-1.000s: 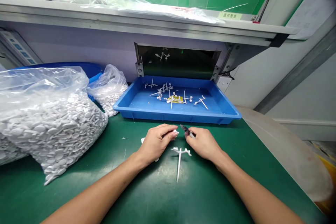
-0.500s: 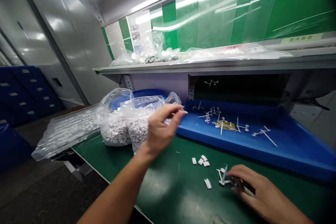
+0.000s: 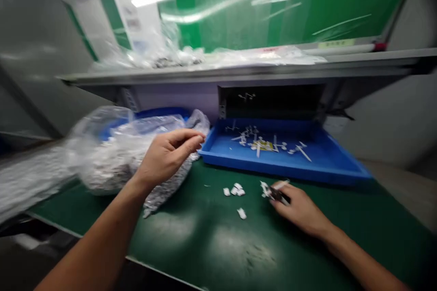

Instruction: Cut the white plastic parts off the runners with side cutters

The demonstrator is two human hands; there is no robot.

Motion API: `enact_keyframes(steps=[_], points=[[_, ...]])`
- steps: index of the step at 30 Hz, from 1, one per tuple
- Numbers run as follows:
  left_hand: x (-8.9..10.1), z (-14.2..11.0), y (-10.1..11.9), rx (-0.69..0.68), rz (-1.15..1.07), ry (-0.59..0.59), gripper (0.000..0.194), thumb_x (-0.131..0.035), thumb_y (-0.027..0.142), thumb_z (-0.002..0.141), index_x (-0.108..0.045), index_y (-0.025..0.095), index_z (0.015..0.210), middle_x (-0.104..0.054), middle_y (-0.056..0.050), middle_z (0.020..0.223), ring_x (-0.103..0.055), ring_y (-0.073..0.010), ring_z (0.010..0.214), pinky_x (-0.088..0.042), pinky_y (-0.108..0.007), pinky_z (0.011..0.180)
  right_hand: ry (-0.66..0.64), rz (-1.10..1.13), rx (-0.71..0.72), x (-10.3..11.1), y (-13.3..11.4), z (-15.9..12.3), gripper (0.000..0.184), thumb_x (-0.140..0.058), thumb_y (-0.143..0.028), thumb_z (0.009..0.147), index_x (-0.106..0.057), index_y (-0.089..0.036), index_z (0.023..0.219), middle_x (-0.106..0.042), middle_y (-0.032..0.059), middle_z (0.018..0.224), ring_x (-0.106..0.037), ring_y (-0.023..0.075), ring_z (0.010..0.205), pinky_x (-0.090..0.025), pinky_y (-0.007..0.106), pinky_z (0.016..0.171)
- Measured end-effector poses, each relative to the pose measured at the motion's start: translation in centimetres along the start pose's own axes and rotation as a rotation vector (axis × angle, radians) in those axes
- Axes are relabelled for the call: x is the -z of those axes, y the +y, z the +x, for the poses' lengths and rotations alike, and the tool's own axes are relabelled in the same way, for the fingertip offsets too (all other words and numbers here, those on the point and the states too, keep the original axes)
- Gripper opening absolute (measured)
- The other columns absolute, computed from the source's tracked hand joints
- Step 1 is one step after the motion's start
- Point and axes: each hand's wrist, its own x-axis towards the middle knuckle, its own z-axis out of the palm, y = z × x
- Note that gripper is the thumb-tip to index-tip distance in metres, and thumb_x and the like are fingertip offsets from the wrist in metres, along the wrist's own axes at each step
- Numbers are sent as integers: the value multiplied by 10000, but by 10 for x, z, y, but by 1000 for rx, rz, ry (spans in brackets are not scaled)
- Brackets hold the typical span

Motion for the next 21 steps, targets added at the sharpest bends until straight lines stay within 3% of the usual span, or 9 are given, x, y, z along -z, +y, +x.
enact_keyframes(steps=[5, 8, 10, 21], points=[[-109, -5, -4, 178, -308, -720, 344, -533, 436, 901, -687, 183, 1077, -714, -61, 939, -669, -176, 762, -534, -246, 634, -85, 136, 0, 10, -9, 3, 134, -560, -189, 778, -635, -199, 888, -614, -3, 863, -560, 147, 767, -435, 244, 719], [-147, -5, -12, 307, -532, -1020, 360, -597, 438, 863, -681, 136, 1041, -702, -75, 854, -660, -169, 714, -528, -236, 581, -141, 198, 16, 14, -11, 1, 149, -553, -141, 771, -633, -200, 882, -595, -18, 854, -537, 128, 758, -422, 227, 711], [-156, -4, -18, 365, -632, -1097, 352, -672, 421, 814, -690, 127, 1008, -692, -65, 801, -654, -156, 696, -527, -227, 579, -168, 235, 12, 17, -10, 0, 162, -543, -120, 769, -632, -199, 879, -583, -24, 838, -523, 120, 744, -418, 221, 701], [-166, -10, -53, 682, -1025, -1181, 294, -753, 312, 782, -692, 106, 982, -709, -83, 794, -667, -129, 633, -550, -171, 481, -196, 323, -105, 17, 0, 1, 141, -530, -119, 770, -628, -186, 846, -595, -21, 749, -495, 117, 659, -404, 223, 616]])
